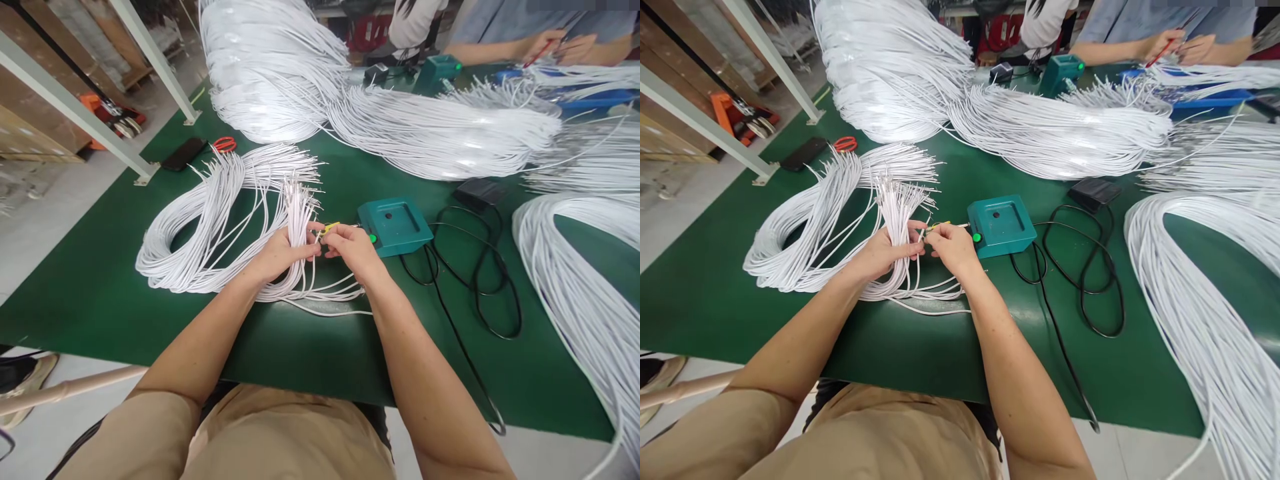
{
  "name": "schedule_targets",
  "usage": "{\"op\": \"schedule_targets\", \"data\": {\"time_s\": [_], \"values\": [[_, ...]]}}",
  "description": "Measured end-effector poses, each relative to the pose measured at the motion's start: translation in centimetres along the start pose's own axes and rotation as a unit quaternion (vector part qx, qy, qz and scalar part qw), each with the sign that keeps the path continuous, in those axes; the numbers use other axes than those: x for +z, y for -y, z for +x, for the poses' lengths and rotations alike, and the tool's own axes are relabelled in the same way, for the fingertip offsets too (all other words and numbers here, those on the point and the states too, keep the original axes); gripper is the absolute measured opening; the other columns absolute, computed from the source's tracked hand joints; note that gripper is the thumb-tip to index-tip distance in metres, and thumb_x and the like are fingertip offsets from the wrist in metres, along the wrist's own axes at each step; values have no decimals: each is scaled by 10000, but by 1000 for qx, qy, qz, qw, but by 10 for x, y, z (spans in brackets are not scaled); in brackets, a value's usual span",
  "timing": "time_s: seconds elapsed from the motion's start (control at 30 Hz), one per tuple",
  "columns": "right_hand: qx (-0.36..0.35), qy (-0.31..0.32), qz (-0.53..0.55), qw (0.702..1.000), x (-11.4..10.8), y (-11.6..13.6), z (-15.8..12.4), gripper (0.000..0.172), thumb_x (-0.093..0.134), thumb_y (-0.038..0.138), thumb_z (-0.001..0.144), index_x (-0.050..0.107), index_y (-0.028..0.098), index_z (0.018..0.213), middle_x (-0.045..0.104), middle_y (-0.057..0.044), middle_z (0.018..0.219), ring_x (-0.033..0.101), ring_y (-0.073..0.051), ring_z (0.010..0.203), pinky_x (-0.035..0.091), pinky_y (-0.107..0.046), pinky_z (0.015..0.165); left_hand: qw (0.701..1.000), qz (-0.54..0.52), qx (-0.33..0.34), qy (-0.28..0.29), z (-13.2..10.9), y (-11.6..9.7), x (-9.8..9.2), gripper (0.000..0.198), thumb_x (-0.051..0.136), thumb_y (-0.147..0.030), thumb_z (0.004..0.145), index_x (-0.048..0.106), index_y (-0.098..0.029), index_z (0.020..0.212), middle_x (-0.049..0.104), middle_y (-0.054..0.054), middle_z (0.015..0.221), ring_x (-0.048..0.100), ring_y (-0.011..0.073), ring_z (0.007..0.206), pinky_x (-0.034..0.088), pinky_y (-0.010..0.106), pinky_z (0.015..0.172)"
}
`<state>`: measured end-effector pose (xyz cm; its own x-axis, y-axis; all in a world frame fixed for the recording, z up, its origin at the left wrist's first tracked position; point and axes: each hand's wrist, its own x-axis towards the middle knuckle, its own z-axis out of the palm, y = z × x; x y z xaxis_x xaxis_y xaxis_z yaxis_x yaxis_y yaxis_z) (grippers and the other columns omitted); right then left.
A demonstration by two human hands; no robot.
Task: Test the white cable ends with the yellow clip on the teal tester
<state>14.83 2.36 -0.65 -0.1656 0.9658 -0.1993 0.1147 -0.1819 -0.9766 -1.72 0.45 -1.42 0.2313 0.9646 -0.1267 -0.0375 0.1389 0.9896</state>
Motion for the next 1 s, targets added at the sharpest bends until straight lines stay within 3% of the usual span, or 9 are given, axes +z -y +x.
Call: {"op": "schedule_targets", "data": {"time_s": [0.07, 0.17, 0.3, 0.37, 0.5, 0.63, 0.73, 1.0], "values": [[2, -7, -28, 1000, -2, 2, -1, 147, 580, 312, 728, 634, 179, 696, 589, 24, 628, 546, -118, 588, 481, -269, 610, 1000, 3, -2, -3, 1, -1, -1, 432, 758, -240, 681, 651, -187, 1097, 604, -20, 756, 597, 100, 636, 471, 240, 627], [-66, 5, -69, 995, -2, 3, -2, 231, 590, 404, 779, 652, 182, 784, 639, 10, 712, 558, -128, 647, 466, -277, 669, 1000, 6, -3, 1, 1, -1, -1, 402, 765, -243, 676, 666, -170, 1059, 635, -5, 745, 619, 118, 662, 483, 248, 639], [-162, 15, -165, 973, -1, 0, -3, 163, 573, 297, 825, 612, 179, 720, 637, -2, 726, 545, -134, 688, 429, -267, 697, 999, -27, -19, 2, 0, -3, 0, 493, 791, -226, 646, 639, -163, 1111, 653, -4, 743, 646, 128, 681, 503, 258, 659], [-228, 5, -247, 942, -3, -2, -3, 189, 508, 252, 879, 602, 179, 732, 629, -22, 762, 539, -144, 724, 412, -267, 705, 998, -53, -27, 3, 1, -4, 1, 508, 799, -215, 633, 631, -150, 1108, 645, -8, 727, 653, 131, 686, 512, 266, 672], [-330, -7, -449, 831, -11, -4, -2, 268, 383, 223, 955, 635, 173, 878, 636, -89, 898, 527, -202, 869, 387, -301, 774, 996, -85, -35, -22, 5, 0, 2, 498, 798, -204, 628, 620, -127, 1087, 631, -20, 723, 642, 107, 649, 533, 301, 741], [-320, -57, -555, 766, -18, -4, 4, 240, 432, 192, 930, 622, 155, 1073, 661, -125, 1040, 522, -255, 976, 347, -357, 882, 995, -81, -23, -58, 12, 11, 0, 505, 791, -181, 626, 618, -123, 1097, 627, -28, 707, 634, 92, 610, 552, 347, 806], [-300, -30, -613, 731, -21, 0, 13, 197, 453, 146, 902, 644, 144, 952, 691, -122, 950, 542, -261, 943, 318, -379, 921, 995, -59, -20, -74, 17, 18, -2, 497, 781, -186, 638, 620, -124, 1103, 636, -17, 716, 658, 111, 636, 561, 347, 800], [-267, 29, -641, 719, -28, 10, 26, 180, 498, 61, 813, 646, 157, 853, 688, -95, 857, 517, -240, 890, 323, -338, 752, 993, 6, -35, -111, 25, 21, 0, 472, 758, -189, 643, 626, -118, 1090, 652, -3, 722, 686, 144, 665, 564, 300, 714]]}}
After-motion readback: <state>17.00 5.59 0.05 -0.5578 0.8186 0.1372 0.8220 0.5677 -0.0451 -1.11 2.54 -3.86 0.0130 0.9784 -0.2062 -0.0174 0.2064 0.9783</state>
